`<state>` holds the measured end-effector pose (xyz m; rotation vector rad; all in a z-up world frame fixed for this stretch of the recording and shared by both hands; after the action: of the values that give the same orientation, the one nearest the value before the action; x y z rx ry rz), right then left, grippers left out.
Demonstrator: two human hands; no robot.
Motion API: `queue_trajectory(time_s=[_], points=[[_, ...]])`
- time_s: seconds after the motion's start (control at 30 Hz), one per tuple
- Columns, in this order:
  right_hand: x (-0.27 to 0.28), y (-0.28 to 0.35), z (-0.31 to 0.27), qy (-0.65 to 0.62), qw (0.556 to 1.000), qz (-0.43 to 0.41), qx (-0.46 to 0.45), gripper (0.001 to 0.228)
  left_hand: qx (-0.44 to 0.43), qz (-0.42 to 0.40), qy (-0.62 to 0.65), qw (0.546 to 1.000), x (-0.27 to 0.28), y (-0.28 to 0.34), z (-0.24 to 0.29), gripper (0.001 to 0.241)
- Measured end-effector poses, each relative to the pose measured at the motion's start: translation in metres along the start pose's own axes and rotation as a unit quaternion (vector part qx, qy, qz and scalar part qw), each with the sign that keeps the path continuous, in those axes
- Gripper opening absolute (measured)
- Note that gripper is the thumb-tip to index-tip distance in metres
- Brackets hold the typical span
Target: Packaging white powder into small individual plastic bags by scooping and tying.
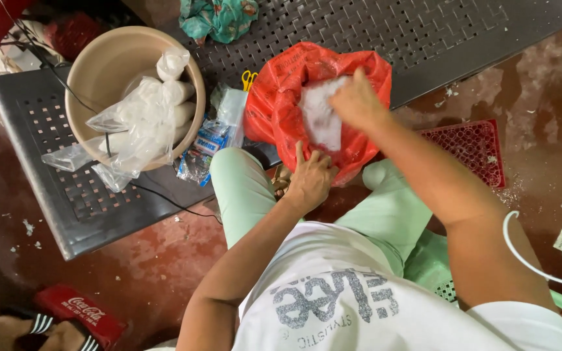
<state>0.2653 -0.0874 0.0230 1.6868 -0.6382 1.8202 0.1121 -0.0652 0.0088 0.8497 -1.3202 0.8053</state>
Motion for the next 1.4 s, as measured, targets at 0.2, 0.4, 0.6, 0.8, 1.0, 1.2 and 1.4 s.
queue_trajectory(time_s=[0.2, 0.4, 0.6, 0.8, 1.0, 1.2, 1.4], points=[[-0.069, 0.007, 0.009, -0.035, 0.999, -0.015, -0.017, 0.021, -0.028, 0.005, 0.017, 0.999, 0.016, 0.01, 0.0, 0.016], [-0.045, -0.008, 0.003, 0.069, 0.995, 0.015, 0.07, 0.023, -0.028, 0.017, 0.028, 0.999, 0.0, 0.002, 0.005, 0.018], [-0.037, 0.007, -0.015, 0.068, 0.992, 0.048, 0.1, 0.022, -0.023, 0.028, 0.031, 0.999, 0.002, 0.002, 0.006, 0.018], [0.004, -0.013, 0.029, 0.06, 0.997, -0.055, 0.016, 0.015, -0.042, 0.073, 0.023, 0.996, 0.036, 0.0, 0.005, 0.016], [0.004, -0.014, 0.044, 0.03, 0.984, -0.149, -0.089, 0.015, -0.044, 0.032, -0.006, 0.998, 0.031, -0.013, 0.008, 0.02], [-0.096, -0.01, 0.08, -0.043, 0.99, 0.061, -0.119, 0.022, 0.022, -0.073, -0.072, 0.994, -0.024, -0.025, 0.004, 0.02], [-0.007, 0.052, 0.086, -0.127, 0.941, 0.21, -0.234, 0.028, 0.107, -0.07, -0.09, 0.988, -0.099, -0.032, -0.055, 0.026]])
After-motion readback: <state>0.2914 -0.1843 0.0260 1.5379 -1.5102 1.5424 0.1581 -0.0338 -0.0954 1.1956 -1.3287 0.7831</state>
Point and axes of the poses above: each hand's wrist, its own y-axis away from the middle knuckle, its own x-axis out of the back of the hand, z = x × y, the point moved 10 cm from there along -y, towards the middle knuckle, and after that the axes turned 9 degrees about -y, right-handed, at the moved point
